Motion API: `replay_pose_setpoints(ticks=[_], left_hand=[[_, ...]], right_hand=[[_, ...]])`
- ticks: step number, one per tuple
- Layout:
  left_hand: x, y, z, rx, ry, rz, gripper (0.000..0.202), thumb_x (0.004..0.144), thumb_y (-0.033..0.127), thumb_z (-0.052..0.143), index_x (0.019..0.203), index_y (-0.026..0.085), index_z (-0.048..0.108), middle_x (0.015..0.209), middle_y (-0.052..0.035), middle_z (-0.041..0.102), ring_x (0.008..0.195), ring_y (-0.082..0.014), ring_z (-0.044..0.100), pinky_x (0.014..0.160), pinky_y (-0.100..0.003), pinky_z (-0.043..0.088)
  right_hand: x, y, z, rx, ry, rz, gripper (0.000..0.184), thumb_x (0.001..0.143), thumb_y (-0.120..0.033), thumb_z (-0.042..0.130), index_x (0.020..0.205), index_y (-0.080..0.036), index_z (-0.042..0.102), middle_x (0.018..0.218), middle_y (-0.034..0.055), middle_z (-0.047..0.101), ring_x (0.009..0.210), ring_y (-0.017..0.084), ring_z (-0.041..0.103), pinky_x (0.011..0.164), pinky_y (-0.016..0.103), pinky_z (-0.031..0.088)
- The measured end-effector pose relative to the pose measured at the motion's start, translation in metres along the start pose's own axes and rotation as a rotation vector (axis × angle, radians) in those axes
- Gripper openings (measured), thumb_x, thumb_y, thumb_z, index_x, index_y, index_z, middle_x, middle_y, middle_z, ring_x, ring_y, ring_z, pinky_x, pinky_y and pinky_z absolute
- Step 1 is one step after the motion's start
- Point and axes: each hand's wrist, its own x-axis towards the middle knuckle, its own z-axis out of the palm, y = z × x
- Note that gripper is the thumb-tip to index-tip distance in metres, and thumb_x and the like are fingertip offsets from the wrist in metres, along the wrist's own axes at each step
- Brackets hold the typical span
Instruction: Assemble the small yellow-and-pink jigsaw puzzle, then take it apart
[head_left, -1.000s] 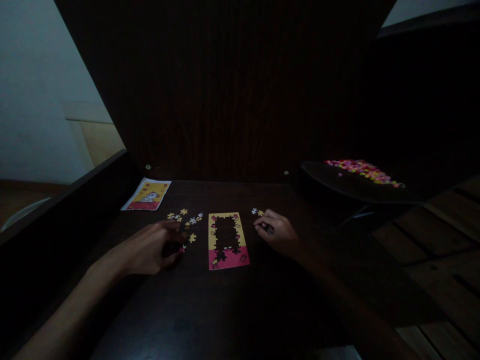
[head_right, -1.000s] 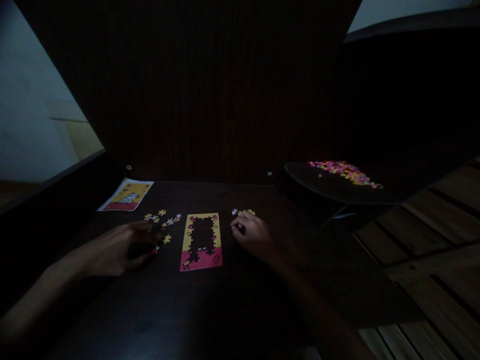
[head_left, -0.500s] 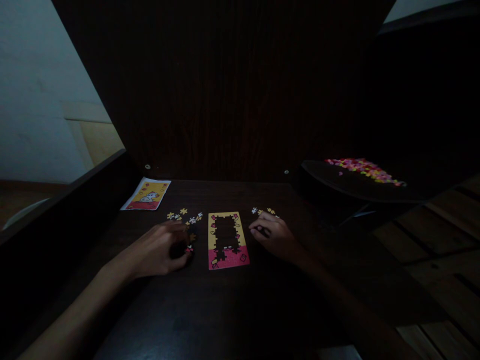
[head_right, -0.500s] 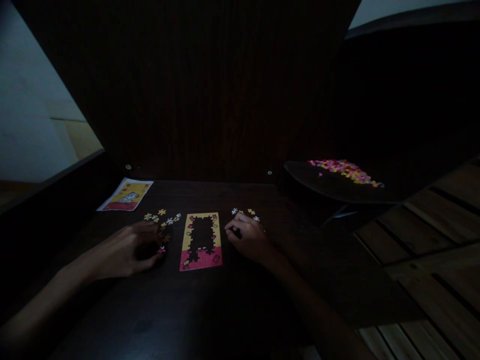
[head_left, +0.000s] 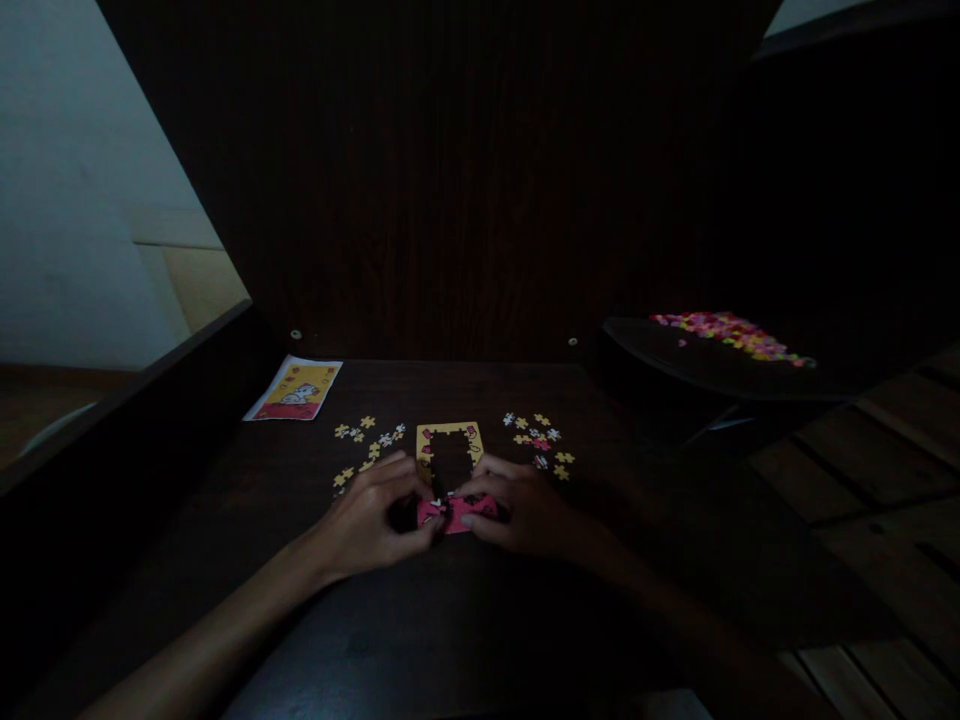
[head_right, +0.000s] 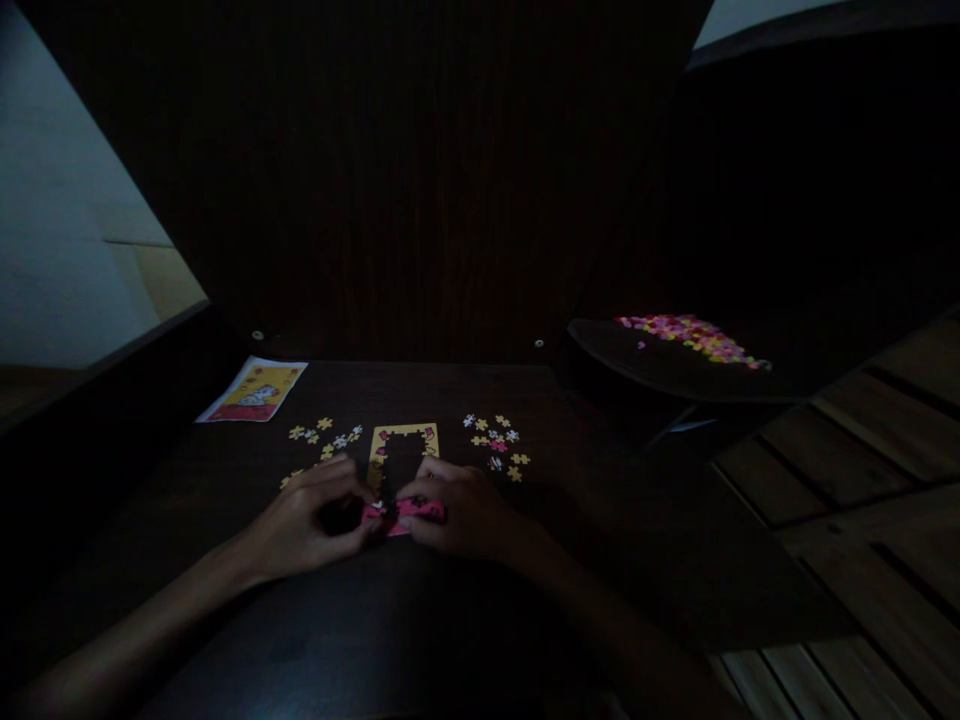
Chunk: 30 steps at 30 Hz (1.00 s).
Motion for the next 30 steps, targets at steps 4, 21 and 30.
replay_pose_setpoints(ticks=[4, 21, 30], left_hand=[[0.001, 0.000, 0.006, -0.036, 0.070, -0.012, 0.006, 0.081, 0.024, 0.067, 0.080, 0.018, 0.065, 0.075, 0.0007, 0.063, 0.069, -0.0139, 0.057, 0.064, -0.026, 0.045], [0.003, 0.004, 0.017, -0.073, 0.059, -0.062, 0.008, 0.083, 0.025, 0.066, 0.080, 0.018, 0.067, 0.070, 0.0012, 0.057, 0.066, -0.0139, 0.053, 0.061, -0.026, 0.042], [0.003, 0.003, 0.016, -0.077, 0.031, -0.087, 0.007, 0.083, 0.025, 0.065, 0.080, 0.018, 0.066, 0.071, 0.0007, 0.058, 0.067, -0.0147, 0.054, 0.061, -0.026, 0.043]], right_hand=[[0.002, -0.003, 0.004, -0.046, 0.008, 0.005, 0.023, 0.084, -0.025, 0.070, 0.107, -0.022, 0.073, 0.092, 0.0028, 0.064, 0.076, 0.014, 0.062, 0.068, 0.023, 0.048], [0.002, -0.002, 0.006, -0.052, 0.057, -0.062, 0.016, 0.089, -0.024, 0.064, 0.100, -0.021, 0.074, 0.087, 0.0022, 0.064, 0.071, 0.012, 0.059, 0.065, 0.023, 0.045], [0.002, -0.004, 0.000, -0.033, 0.013, -0.074, 0.022, 0.085, -0.021, 0.066, 0.106, -0.024, 0.073, 0.090, 0.0011, 0.064, 0.075, 0.012, 0.060, 0.067, 0.022, 0.046]])
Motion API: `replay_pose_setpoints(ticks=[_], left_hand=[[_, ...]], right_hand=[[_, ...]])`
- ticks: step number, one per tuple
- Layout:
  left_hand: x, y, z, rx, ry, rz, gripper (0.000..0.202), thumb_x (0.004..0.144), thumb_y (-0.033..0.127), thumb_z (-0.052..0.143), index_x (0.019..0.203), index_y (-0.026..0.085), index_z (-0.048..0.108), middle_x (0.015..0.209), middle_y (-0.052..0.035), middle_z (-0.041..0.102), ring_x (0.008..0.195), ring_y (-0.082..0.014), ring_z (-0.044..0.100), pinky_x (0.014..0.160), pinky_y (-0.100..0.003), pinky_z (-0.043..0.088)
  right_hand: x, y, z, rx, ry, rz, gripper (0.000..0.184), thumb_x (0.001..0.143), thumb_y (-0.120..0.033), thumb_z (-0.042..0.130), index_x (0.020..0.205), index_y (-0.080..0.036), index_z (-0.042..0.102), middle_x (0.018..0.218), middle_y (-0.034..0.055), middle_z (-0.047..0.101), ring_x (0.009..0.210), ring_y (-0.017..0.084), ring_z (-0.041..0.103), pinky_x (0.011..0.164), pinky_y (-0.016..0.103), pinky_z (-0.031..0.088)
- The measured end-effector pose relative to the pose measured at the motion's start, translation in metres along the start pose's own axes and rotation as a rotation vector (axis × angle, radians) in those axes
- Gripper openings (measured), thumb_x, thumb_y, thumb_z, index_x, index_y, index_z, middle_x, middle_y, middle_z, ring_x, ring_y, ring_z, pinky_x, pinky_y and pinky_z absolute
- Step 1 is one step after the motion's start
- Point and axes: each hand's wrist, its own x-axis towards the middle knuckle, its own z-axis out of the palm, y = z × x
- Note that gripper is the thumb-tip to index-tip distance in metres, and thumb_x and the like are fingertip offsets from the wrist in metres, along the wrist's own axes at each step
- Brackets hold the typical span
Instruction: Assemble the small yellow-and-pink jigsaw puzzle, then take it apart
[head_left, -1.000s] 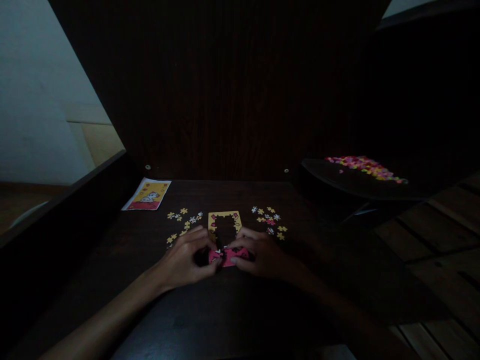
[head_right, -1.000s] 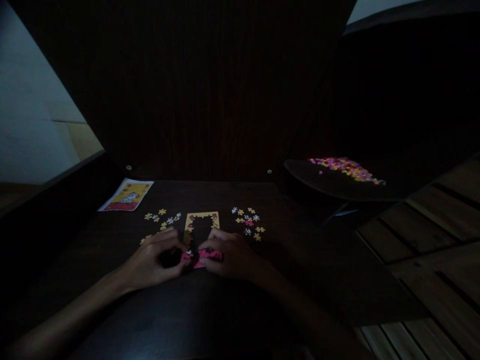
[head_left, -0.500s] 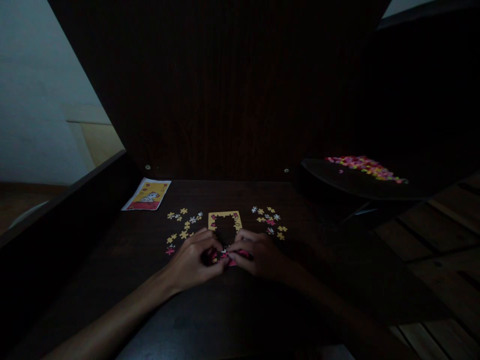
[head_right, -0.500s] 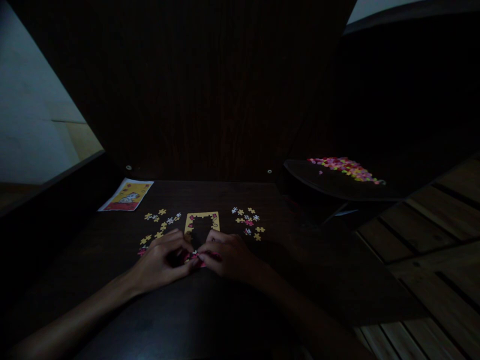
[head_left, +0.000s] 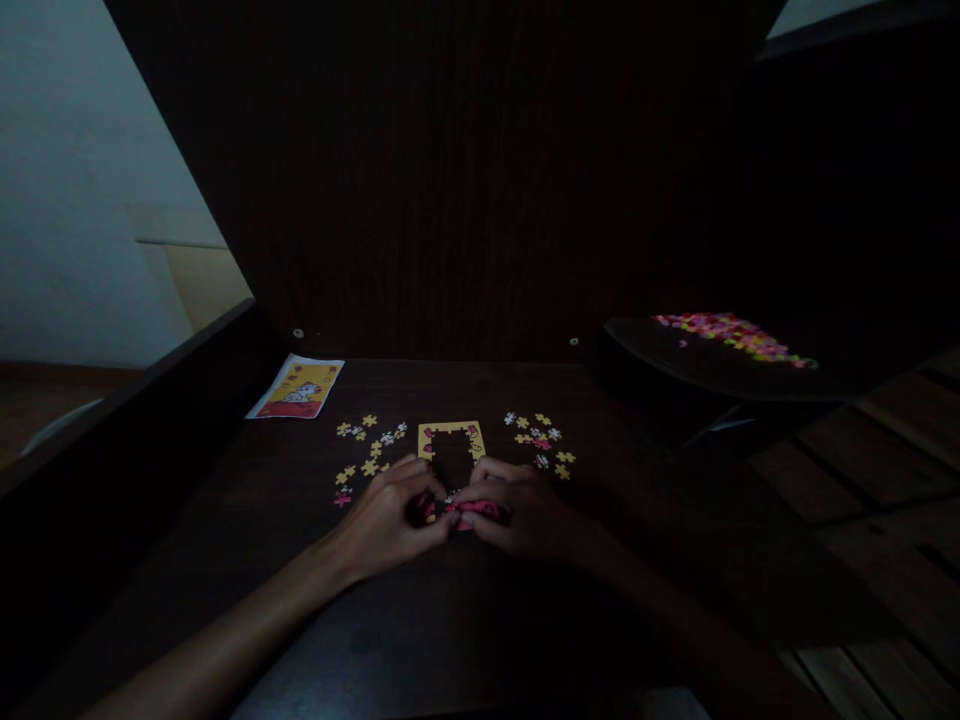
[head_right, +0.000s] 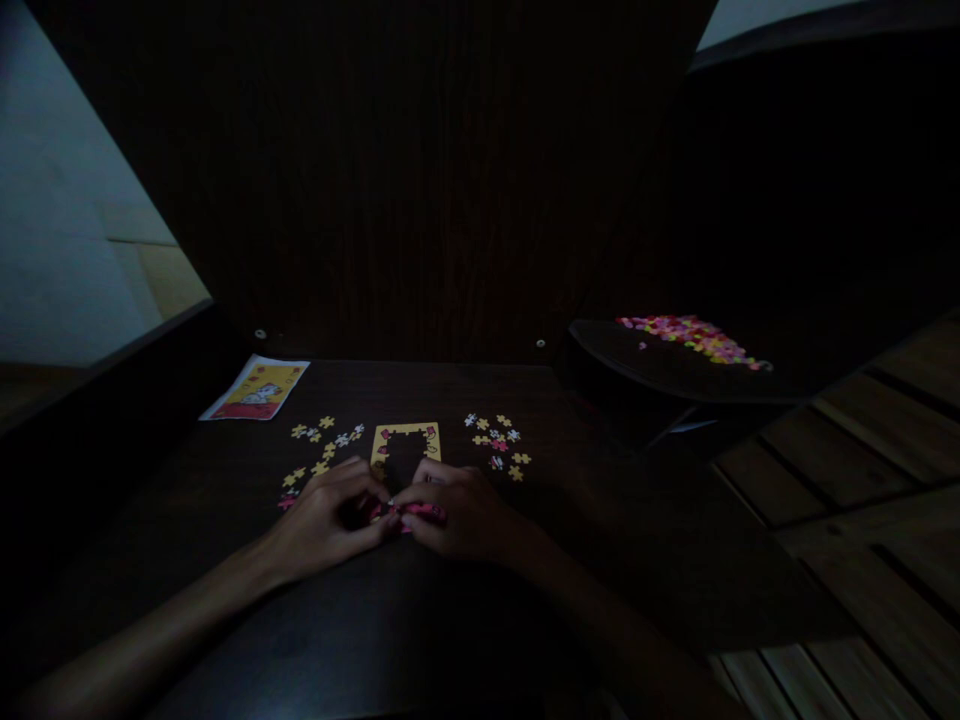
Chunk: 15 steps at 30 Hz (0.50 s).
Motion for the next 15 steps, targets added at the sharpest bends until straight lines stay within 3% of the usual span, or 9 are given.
replay_pose_setpoints(ticks=[4, 10, 15], left_hand=[[-0.0002, -0.0024, 0.0010, 0.010, 0.000, -0.009, 0.009, 0.084, 0.027, 0.066, 0.081, 0.018, 0.067, 0.073, 0.0002, 0.058, 0.068, -0.0149, 0.054, 0.062, -0.027, 0.043], [0.0009, -0.0021, 0.0025, 0.020, 0.018, -0.020, 0.009, 0.085, 0.028, 0.065, 0.083, 0.019, 0.066, 0.070, 0.0010, 0.057, 0.068, -0.0150, 0.054, 0.063, -0.027, 0.043], [0.0012, -0.0001, 0.0031, -0.004, 0.004, -0.056, 0.014, 0.088, 0.033, 0.065, 0.085, 0.019, 0.067, 0.071, 0.0015, 0.057, 0.066, -0.0140, 0.054, 0.061, -0.026, 0.043]], right_hand=[[-0.0008, 0.0016, 0.0016, -0.004, 0.009, 0.001, 0.026, 0.081, -0.022, 0.072, 0.106, -0.025, 0.073, 0.092, 0.0003, 0.064, 0.075, 0.012, 0.061, 0.067, 0.021, 0.047], [-0.0010, 0.0052, 0.0068, -0.031, 0.037, 0.015, 0.021, 0.085, -0.028, 0.071, 0.105, -0.024, 0.074, 0.092, 0.0017, 0.065, 0.075, 0.012, 0.063, 0.066, 0.022, 0.048], [-0.0004, 0.0062, 0.0065, -0.019, 0.080, 0.024, 0.015, 0.085, -0.020, 0.068, 0.098, -0.022, 0.074, 0.087, 0.0015, 0.065, 0.070, 0.011, 0.061, 0.062, 0.021, 0.047]])
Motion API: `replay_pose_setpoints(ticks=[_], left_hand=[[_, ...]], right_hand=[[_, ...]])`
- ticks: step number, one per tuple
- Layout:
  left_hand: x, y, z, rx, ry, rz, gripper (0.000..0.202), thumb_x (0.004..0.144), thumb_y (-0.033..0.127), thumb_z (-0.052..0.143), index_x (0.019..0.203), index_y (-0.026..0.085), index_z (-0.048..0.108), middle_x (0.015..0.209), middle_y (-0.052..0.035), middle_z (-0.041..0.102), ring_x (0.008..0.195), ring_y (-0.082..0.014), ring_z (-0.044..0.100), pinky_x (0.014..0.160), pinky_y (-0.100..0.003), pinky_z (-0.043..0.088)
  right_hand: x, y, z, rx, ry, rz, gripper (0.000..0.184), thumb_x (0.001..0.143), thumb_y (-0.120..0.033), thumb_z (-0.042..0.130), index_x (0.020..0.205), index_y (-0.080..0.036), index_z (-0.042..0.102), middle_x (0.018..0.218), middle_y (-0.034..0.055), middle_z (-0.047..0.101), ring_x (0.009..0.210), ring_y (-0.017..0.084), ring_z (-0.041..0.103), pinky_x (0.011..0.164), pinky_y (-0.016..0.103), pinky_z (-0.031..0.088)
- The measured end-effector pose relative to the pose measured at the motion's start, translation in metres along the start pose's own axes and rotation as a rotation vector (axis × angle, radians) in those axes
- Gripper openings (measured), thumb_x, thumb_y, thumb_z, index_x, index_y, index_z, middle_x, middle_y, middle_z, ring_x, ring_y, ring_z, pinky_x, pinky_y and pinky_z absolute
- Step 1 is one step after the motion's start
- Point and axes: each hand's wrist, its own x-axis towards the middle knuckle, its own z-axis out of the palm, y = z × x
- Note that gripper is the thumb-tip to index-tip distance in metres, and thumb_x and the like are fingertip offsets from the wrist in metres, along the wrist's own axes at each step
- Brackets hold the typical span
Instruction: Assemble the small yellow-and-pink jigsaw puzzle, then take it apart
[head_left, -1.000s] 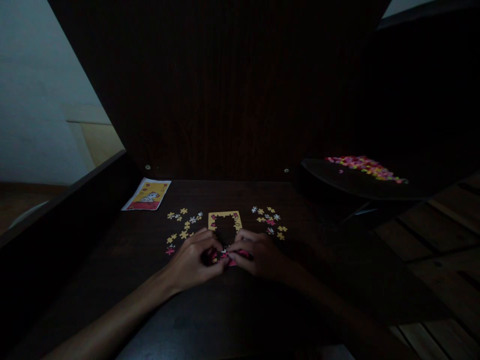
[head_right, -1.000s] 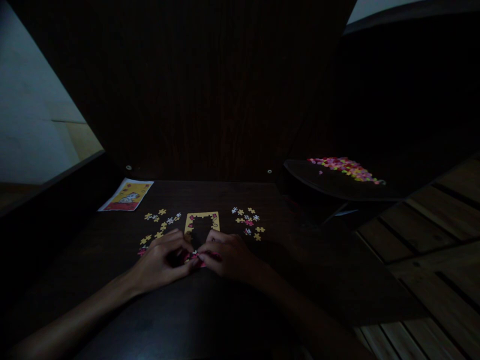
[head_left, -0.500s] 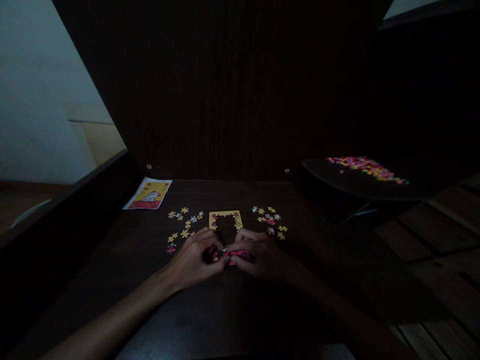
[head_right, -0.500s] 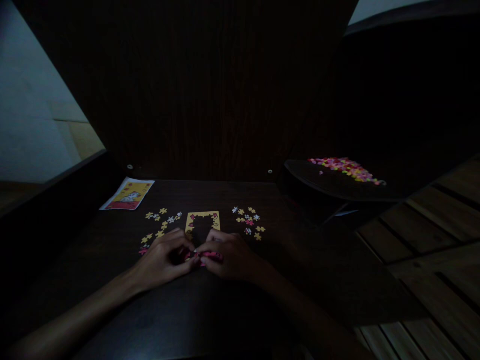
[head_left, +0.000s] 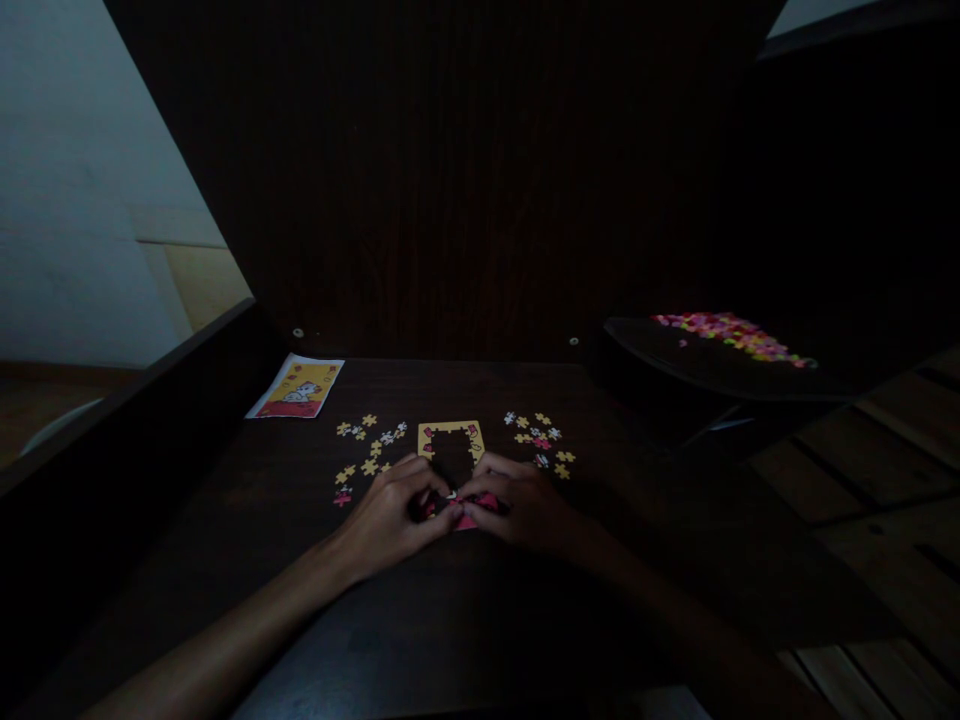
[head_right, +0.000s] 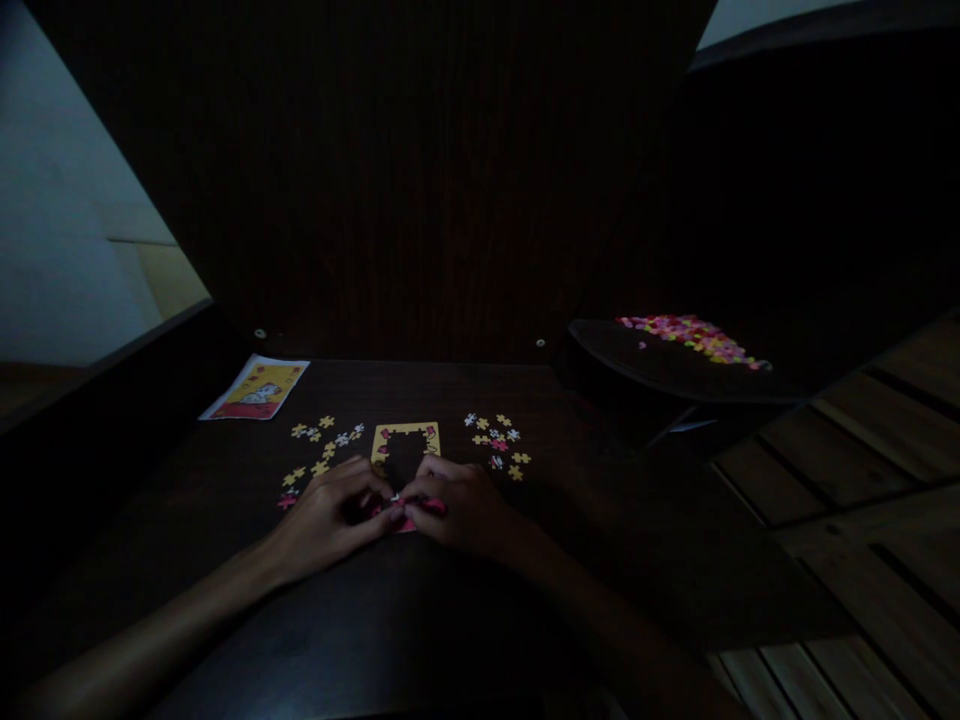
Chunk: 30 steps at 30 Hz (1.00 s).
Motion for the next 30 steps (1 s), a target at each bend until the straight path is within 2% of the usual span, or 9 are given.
replay_pose_setpoints(ticks=[7, 18, 24, 30], left_hand=[[0.0001, 0.0020, 0.0006, -0.012, 0.001, -0.014, 0.015, 0.088, 0.033, 0.064, 0.083, 0.019, 0.067, 0.072, 0.0006, 0.058, 0.068, -0.0142, 0.055, 0.062, -0.026, 0.044], [0.0008, 0.0038, -0.0017, -0.064, -0.038, -0.076, 0.020, 0.090, 0.038, 0.064, 0.088, 0.019, 0.070, 0.074, 0.0008, 0.056, 0.069, -0.0143, 0.055, 0.063, -0.026, 0.045], [0.0012, 0.0024, -0.0012, -0.071, -0.058, -0.068, 0.017, 0.092, 0.034, 0.061, 0.091, 0.019, 0.069, 0.075, 0.0004, 0.056, 0.071, -0.0144, 0.055, 0.065, -0.026, 0.045], [-0.0008, 0.0028, 0.0000, -0.018, -0.072, -0.012, 0.017, 0.094, 0.029, 0.055, 0.102, 0.020, 0.067, 0.081, -0.0013, 0.059, 0.075, -0.0160, 0.055, 0.070, -0.029, 0.047]], right_hand=[[-0.0008, 0.0000, -0.0002, 0.055, 0.022, -0.017, 0.018, 0.080, -0.022, 0.072, 0.097, -0.022, 0.074, 0.088, 0.0016, 0.065, 0.073, 0.013, 0.063, 0.064, 0.022, 0.048], [0.0008, 0.0002, -0.0023, 0.058, 0.035, -0.009, 0.012, 0.084, -0.025, 0.071, 0.095, -0.021, 0.073, 0.086, 0.0015, 0.065, 0.072, 0.012, 0.060, 0.063, 0.022, 0.046], [-0.0007, 0.0005, -0.0035, 0.092, 0.031, -0.002, 0.011, 0.083, -0.021, 0.070, 0.093, -0.022, 0.071, 0.088, 0.0015, 0.065, 0.073, 0.013, 0.060, 0.064, 0.023, 0.046], [-0.0014, 0.0092, -0.0072, 0.073, 0.045, 0.026, 0.013, 0.079, -0.016, 0.070, 0.091, -0.021, 0.069, 0.088, 0.0018, 0.062, 0.074, 0.015, 0.058, 0.064, 0.025, 0.045]])
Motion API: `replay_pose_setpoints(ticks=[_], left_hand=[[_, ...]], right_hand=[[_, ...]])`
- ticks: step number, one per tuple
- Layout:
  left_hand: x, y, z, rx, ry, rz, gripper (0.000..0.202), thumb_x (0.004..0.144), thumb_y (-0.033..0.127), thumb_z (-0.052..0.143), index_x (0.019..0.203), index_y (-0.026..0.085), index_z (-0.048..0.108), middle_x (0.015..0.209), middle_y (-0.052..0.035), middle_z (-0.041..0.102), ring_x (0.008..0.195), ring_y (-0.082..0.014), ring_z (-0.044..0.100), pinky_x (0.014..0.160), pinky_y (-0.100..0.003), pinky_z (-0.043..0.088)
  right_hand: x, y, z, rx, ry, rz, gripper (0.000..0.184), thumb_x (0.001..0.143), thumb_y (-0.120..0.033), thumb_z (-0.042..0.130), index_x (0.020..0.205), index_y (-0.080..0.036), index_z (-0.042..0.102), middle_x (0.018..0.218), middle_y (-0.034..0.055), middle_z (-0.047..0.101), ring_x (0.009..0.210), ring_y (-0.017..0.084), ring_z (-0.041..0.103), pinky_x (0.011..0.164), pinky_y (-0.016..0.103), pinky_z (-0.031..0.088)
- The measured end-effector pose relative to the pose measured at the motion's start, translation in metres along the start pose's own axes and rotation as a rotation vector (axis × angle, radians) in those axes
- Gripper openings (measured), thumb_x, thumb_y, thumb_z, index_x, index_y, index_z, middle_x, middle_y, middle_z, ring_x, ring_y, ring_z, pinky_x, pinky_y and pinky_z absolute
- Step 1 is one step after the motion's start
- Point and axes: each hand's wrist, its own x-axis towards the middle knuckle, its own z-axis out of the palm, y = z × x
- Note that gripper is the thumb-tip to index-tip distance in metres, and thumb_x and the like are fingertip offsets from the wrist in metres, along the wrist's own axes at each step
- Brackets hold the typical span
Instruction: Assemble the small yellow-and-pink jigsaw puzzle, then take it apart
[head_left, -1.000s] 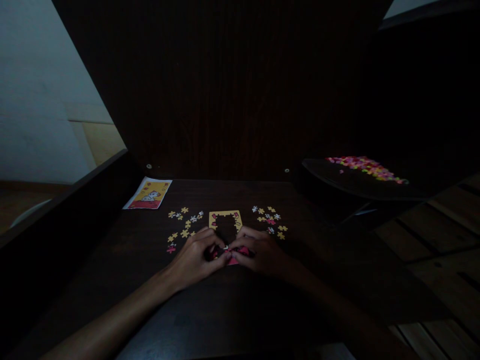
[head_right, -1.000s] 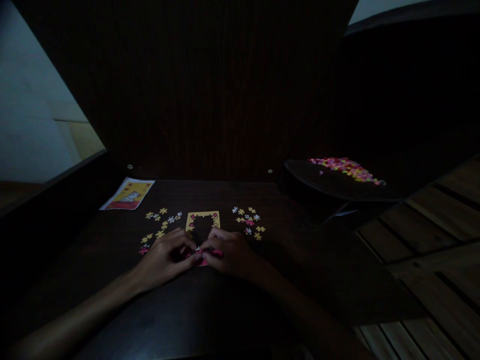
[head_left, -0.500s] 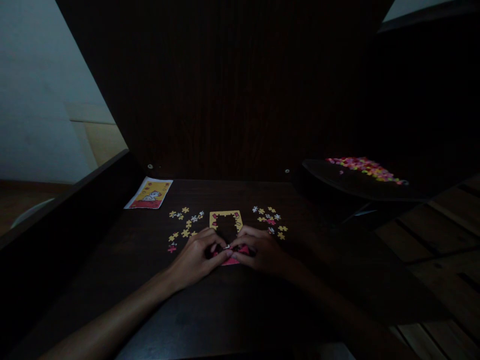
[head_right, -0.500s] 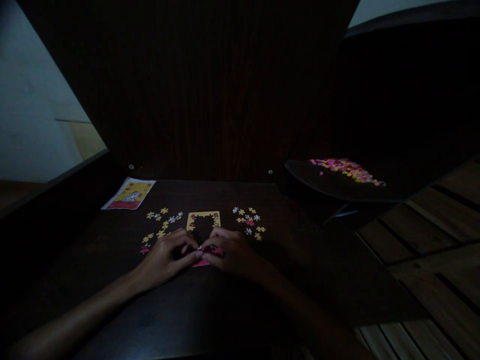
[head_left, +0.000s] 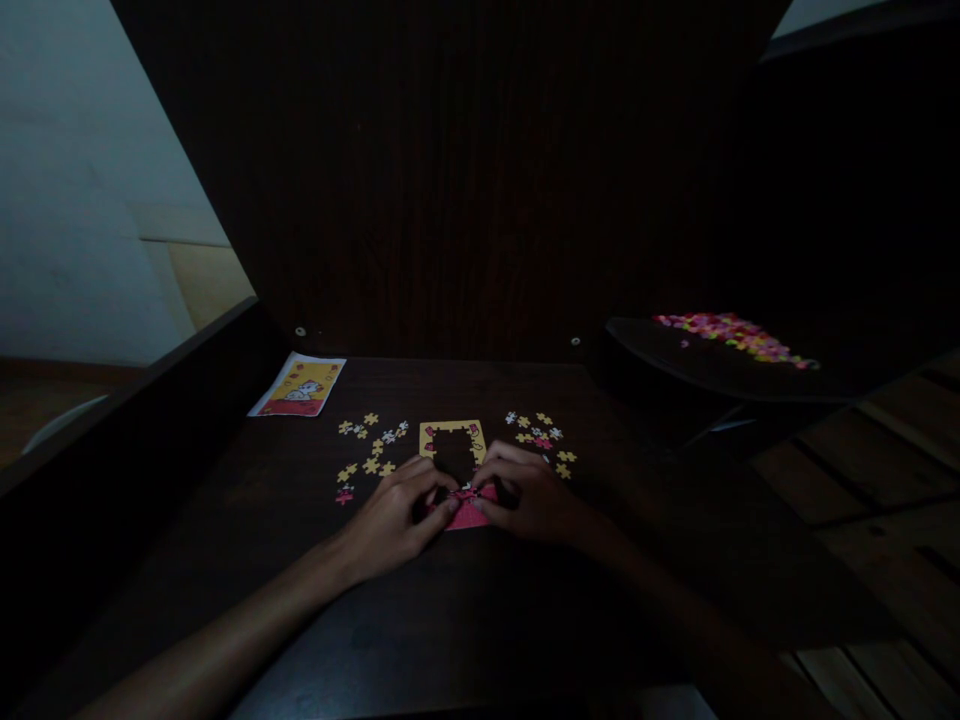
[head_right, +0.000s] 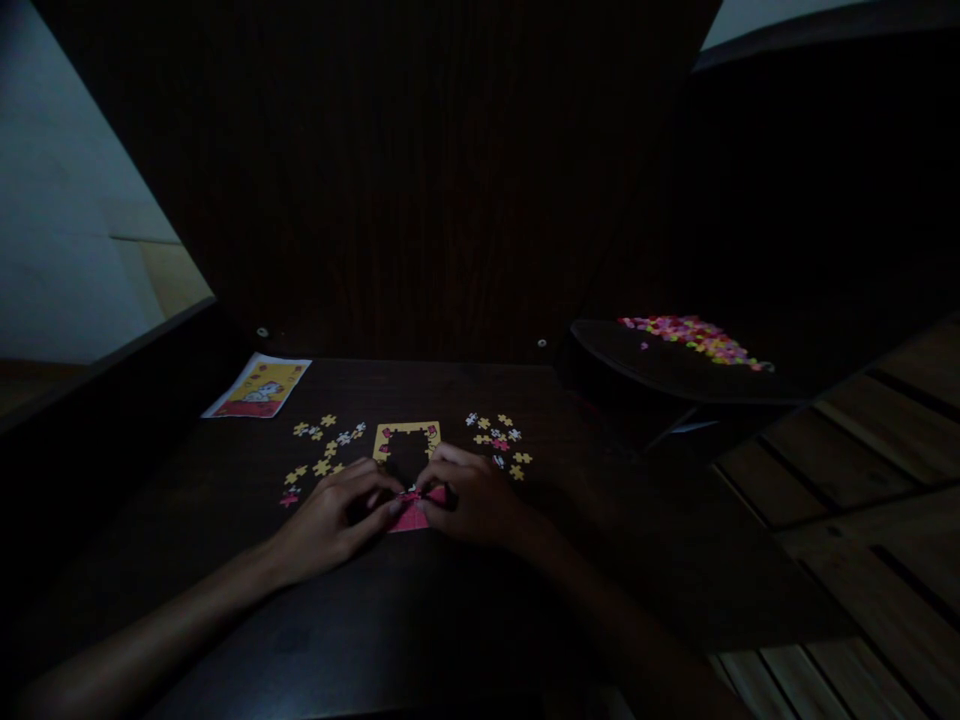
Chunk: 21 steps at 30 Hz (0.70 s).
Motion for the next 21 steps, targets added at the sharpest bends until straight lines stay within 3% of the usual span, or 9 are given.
replay_pose_setpoints(ticks=[11, 21], left_hand=[[-0.0047, -0.0008, 0.0008, 0.093, -0.112, 0.118, 0.025, 0.095, 0.022, 0.050, 0.112, 0.021, 0.069, 0.086, -0.0036, 0.056, 0.083, -0.0183, 0.055, 0.073, -0.030, 0.048], [-0.0040, -0.0022, 0.0015, 0.143, -0.118, 0.152, 0.022, 0.095, 0.022, 0.049, 0.101, 0.019, 0.070, 0.084, -0.0046, 0.055, 0.082, -0.0190, 0.055, 0.071, -0.030, 0.048]], right_hand=[[0.0005, 0.0083, -0.0044, -0.054, -0.044, 0.080, 0.014, 0.075, -0.015, 0.073, 0.087, -0.021, 0.067, 0.087, 0.0005, 0.059, 0.075, 0.015, 0.056, 0.067, 0.027, 0.043], [-0.0007, 0.0102, -0.0043, -0.107, -0.058, 0.068, 0.016, 0.073, -0.015, 0.073, 0.087, -0.021, 0.067, 0.086, 0.0009, 0.061, 0.080, 0.017, 0.058, 0.070, 0.028, 0.044]])
